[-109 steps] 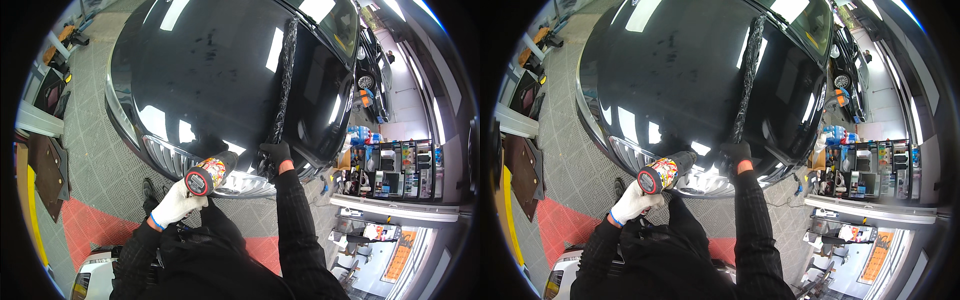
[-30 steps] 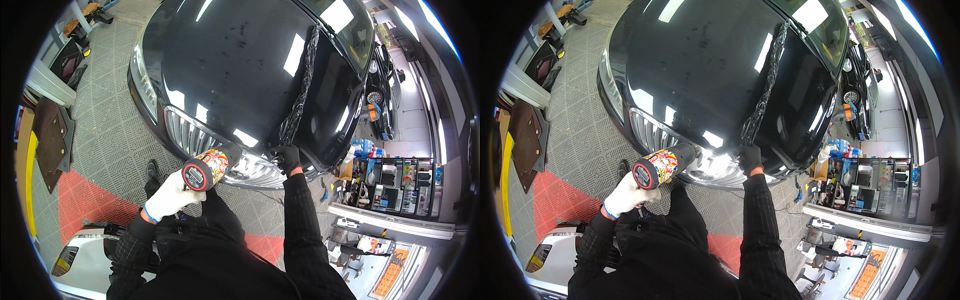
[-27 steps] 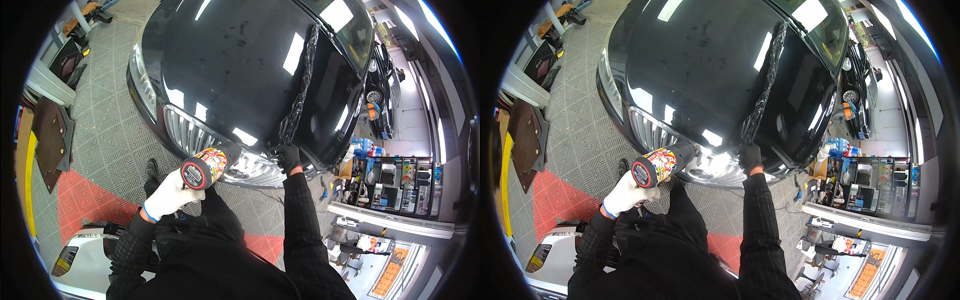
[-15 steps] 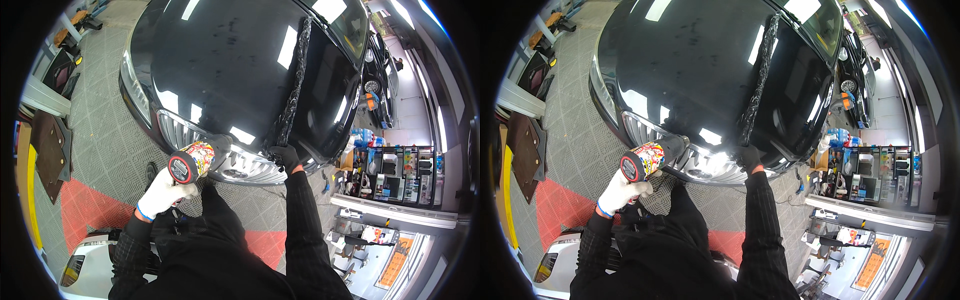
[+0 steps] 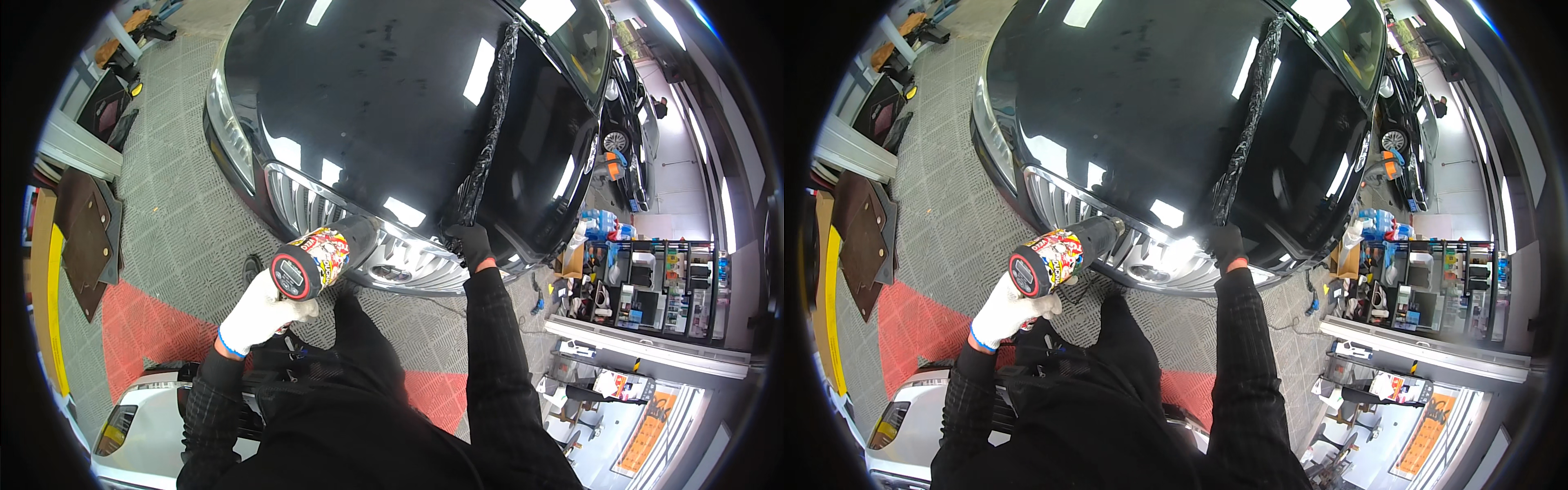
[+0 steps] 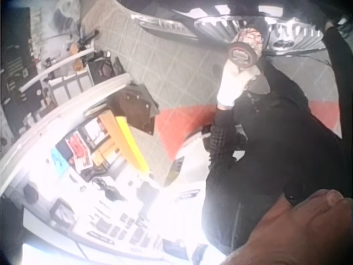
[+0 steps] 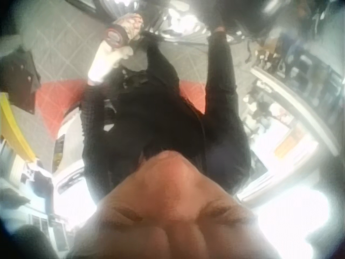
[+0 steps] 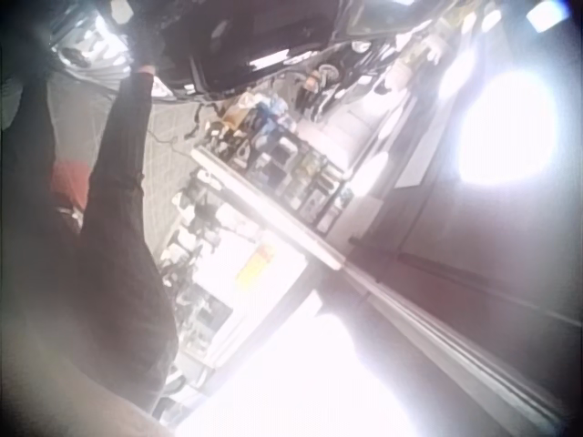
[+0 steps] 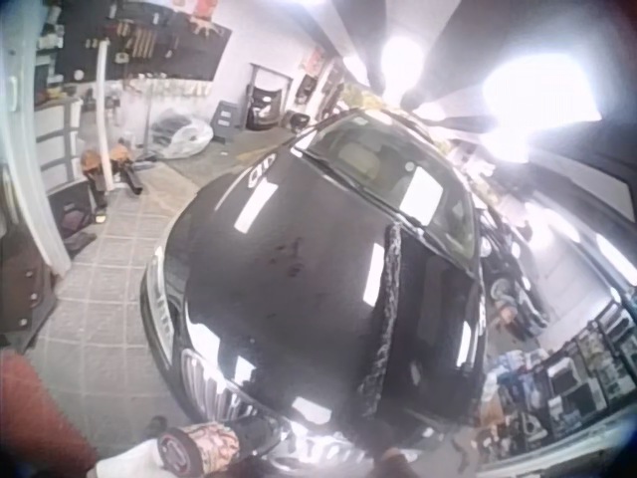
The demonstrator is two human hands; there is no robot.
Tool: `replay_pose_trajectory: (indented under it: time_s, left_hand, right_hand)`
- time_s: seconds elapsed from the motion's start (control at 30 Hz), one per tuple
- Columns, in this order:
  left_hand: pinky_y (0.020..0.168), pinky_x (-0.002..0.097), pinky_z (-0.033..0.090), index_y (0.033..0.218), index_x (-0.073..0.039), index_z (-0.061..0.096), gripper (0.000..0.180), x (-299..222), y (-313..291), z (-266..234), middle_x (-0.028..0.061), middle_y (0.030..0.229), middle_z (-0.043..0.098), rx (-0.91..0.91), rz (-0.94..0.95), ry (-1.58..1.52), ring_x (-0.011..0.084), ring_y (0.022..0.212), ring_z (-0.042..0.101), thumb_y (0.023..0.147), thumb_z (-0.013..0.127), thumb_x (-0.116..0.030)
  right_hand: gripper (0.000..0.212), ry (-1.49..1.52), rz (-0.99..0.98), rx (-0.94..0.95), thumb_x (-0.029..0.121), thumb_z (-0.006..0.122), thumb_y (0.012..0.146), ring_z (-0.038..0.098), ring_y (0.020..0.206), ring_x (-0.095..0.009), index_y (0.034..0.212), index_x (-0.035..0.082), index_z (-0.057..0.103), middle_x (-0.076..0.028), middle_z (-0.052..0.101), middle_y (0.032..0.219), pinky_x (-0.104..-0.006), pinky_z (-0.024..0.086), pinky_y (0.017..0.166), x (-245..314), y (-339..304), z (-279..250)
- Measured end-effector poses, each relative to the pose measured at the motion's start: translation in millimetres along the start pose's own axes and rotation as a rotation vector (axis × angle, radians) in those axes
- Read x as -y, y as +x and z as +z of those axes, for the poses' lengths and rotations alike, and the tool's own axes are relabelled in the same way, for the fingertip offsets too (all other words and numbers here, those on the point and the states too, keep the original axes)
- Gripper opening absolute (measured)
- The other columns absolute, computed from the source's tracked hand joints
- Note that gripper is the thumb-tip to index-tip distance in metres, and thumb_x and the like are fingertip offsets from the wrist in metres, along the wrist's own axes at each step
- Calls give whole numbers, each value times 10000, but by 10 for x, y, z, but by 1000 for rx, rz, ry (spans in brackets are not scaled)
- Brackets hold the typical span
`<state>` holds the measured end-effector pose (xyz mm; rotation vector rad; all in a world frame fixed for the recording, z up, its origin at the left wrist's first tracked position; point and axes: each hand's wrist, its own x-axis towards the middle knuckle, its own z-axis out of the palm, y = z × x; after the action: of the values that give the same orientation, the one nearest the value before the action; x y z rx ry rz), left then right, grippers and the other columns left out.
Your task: The person uses a heat gun to warm a black vinyl wrap on the front of a car and peels it off by hand. The wrap is removed in sections from the hood and front bumper area, with the person repeatedly heating and pulling the material away from the paint.
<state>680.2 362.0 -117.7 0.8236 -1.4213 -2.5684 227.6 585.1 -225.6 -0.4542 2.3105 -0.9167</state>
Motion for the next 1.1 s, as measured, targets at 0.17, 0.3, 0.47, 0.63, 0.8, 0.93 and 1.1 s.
replay_pose_trajectory:
  time_s: [0.17, 0.3, 0.47, 0.63, 0.8, 0.93, 1.1]
  left_hand:
    - [710, 293, 586, 1285, 67, 678, 437, 33, -121, -52, 114, 915, 769, 40, -19, 82, 148, 782, 713, 849, 712, 46]
    - [711, 297, 591, 1241, 56, 677, 404, 55, -179, -37, 119, 918, 771, 11, -12, 89, 152, 778, 716, 840, 728, 50]
    - [711, 296, 597, 1220, 44, 679, 382, 56, -195, -1, 118, 924, 777, 4, 11, 58, 153, 772, 722, 842, 740, 39]
    - [739, 270, 591, 1211, 14, 687, 369, 5, -114, -4, 44, 966, 751, 30, -34, 35, 109, 826, 704, 856, 787, 17]
    - [747, 263, 589, 1196, 1, 691, 352, -53, 35, -13, 16, 963, 739, 57, -68, -4, 92, 843, 699, 862, 800, 16]
    - [735, 264, 586, 1172, 6, 694, 314, -85, 121, -62, 25, 916, 744, 85, -96, 76, 97, 824, 701, 871, 785, -3]
    - [703, 258, 569, 1287, 34, 696, 436, -79, 185, -36, 84, 909, 780, 59, -69, 71, 110, 766, 702, 853, 735, 3]
  right_hand:
    - [145, 232, 52, 35, 129, 788, 814, 709, 715, -172, 860, -8, 783, -62, 752, 794, -334, 526, 682, 193, -123, 2]
    - [146, 185, 2, 70, 121, 771, 821, 718, 731, -176, 864, -18, 790, -74, 760, 808, -331, 537, 724, 214, -137, -27]
    - [159, 268, 20, 127, 120, 780, 807, 729, 751, -181, 869, -26, 798, -88, 769, 818, -332, 546, 741, 182, -108, -60]
    - [176, 219, 34, 121, 130, 792, 810, 737, 776, -177, 902, -19, 807, -87, 777, 835, -327, 552, 763, 210, -156, -72]
    - [221, 290, 116, 63, 181, 808, 852, 713, 782, -142, 1001, 17, 806, -45, 773, 896, -303, 533, 733, 133, -311, -50]
    - [318, 381, 129, 118, 224, 827, 898, 681, 848, -110, 1148, 35, 773, -5, 748, 979, -300, 531, 774, 146, -490, -45]
    - [475, 433, -122, 256, 125, 831, 893, 676, 1055, -143, 1336, 15, 700, -35, 740, 1164, -312, 531, 946, 408, -863, 3]
